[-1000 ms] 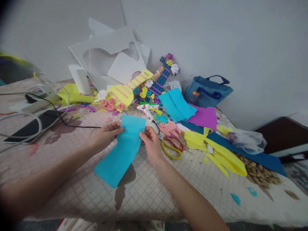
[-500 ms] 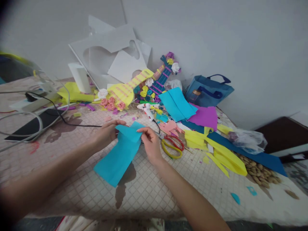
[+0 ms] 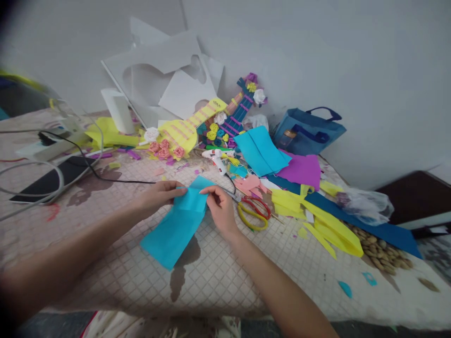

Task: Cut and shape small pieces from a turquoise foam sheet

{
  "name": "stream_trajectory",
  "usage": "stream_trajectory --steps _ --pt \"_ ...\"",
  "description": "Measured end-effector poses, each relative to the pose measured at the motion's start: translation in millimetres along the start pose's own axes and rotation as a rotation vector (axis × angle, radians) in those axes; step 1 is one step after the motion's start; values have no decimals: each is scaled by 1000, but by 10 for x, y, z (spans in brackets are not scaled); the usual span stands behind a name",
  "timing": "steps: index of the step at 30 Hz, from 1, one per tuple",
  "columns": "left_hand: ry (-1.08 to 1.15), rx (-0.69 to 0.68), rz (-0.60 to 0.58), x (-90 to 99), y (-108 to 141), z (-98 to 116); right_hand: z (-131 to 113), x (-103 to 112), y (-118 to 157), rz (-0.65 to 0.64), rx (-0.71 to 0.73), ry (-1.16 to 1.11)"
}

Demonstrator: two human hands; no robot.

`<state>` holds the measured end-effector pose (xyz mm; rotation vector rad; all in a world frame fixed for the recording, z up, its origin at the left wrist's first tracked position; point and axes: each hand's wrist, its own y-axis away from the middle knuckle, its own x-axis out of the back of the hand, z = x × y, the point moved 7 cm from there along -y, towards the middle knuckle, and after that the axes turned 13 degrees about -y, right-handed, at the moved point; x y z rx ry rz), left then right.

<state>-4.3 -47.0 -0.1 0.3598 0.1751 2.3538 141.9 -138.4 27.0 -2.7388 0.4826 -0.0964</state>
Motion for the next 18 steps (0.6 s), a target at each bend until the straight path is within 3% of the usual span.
stream_trajectory --steps 10,18 --pt "-4 -38 5 28 0 42 51 5 30 42 -116 -159" --pt "-59 -94 -31 -34 33 105 151 -37 36 -3 -209 -19"
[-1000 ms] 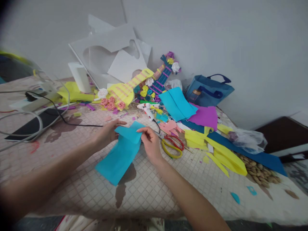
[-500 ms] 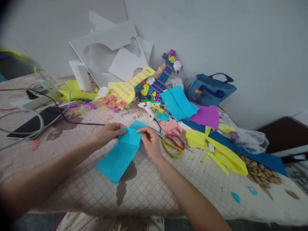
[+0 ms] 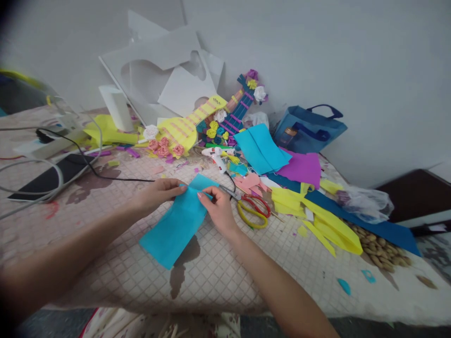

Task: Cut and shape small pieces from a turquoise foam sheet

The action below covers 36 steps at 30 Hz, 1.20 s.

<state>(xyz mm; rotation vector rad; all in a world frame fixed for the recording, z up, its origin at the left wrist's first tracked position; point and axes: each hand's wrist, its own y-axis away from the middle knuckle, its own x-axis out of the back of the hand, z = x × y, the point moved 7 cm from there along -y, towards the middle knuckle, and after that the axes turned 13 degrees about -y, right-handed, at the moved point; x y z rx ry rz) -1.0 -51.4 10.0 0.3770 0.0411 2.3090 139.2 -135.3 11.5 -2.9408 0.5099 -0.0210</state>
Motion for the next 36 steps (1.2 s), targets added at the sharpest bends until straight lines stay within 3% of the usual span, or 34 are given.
stream_trajectory --steps 11,32,36 --pt "-51 -12 79 -15 -2 -17 -17 -73 39 -18 -17 10" --pt "46 37 7 -60 13 -51 43 -2 -37 10 -5 -71" --pt "51 24 49 -43 11 -42 5 -10 -35 -10 26 -41"
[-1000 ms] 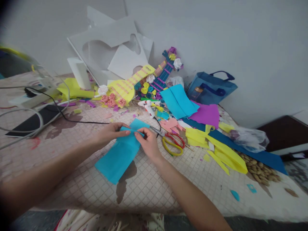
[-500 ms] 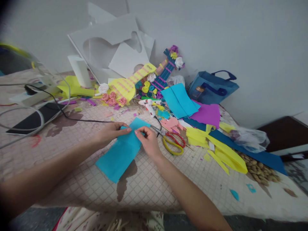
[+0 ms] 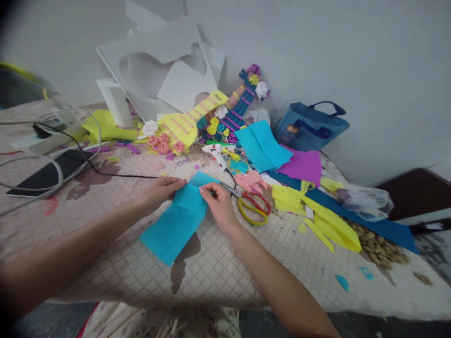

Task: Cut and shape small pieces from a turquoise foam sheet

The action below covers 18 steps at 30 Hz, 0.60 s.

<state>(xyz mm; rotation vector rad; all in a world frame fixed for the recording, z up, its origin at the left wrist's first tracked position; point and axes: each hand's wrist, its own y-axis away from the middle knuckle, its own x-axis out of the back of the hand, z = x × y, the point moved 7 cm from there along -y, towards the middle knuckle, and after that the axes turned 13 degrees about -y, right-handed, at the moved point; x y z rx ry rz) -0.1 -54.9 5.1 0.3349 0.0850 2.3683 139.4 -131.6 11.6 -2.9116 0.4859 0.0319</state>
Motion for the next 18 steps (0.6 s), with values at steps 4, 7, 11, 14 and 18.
stream_trajectory --steps 4,7,11,14,18 --pt "-108 -30 38 3 7 29 -24 -13 10 -21 28 50" --pt "-195 -53 41 -8 -2 23 -34 -28 20 -25 30 68" --pt "-264 -111 62 -13 -24 25 -67 -85 26 -58 27 79" --pt "-264 -132 75 -9 -23 45 -90 -109 23 -85 25 88" --pt "-160 -85 68 26 -15 49 -68 -32 5 -63 2 69"
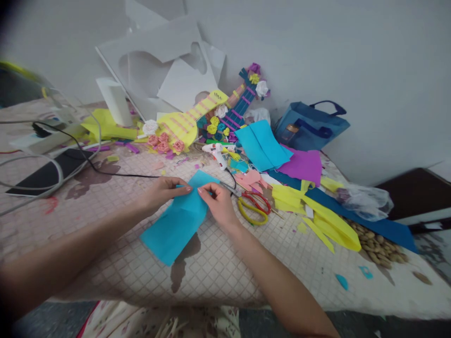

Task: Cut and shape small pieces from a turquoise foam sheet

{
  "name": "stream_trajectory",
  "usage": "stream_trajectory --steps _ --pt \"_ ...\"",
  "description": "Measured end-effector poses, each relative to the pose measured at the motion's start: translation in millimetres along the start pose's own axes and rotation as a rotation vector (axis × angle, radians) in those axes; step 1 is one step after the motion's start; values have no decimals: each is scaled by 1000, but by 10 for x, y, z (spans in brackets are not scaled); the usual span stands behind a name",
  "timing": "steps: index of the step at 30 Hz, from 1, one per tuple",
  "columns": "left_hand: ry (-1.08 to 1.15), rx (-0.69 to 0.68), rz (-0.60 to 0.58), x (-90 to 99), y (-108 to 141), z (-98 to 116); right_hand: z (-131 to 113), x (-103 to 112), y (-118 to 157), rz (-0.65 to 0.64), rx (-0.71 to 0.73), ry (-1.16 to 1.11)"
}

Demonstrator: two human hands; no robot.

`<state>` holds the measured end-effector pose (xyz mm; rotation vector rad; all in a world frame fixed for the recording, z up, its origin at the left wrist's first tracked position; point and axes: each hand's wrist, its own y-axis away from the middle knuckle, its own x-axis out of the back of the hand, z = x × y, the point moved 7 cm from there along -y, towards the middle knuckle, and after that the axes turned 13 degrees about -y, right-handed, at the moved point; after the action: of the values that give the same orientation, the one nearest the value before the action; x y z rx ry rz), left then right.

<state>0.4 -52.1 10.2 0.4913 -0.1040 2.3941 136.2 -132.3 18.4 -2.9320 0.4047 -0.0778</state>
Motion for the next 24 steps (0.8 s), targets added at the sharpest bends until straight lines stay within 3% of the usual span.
stream_trajectory --steps 7,14,18,24 --pt "94 84 30 93 -23 -71 95 156 -29 77 -71 -143" --pt "-2 23 13 57 12 41 128 -11 2 2 -130 -174" --pt "5 51 2 20 27 62 91 -64 15 -36 -91 -129" --pt "137 88 -2 61 1 3 83 -9 13 28 -109 -194"
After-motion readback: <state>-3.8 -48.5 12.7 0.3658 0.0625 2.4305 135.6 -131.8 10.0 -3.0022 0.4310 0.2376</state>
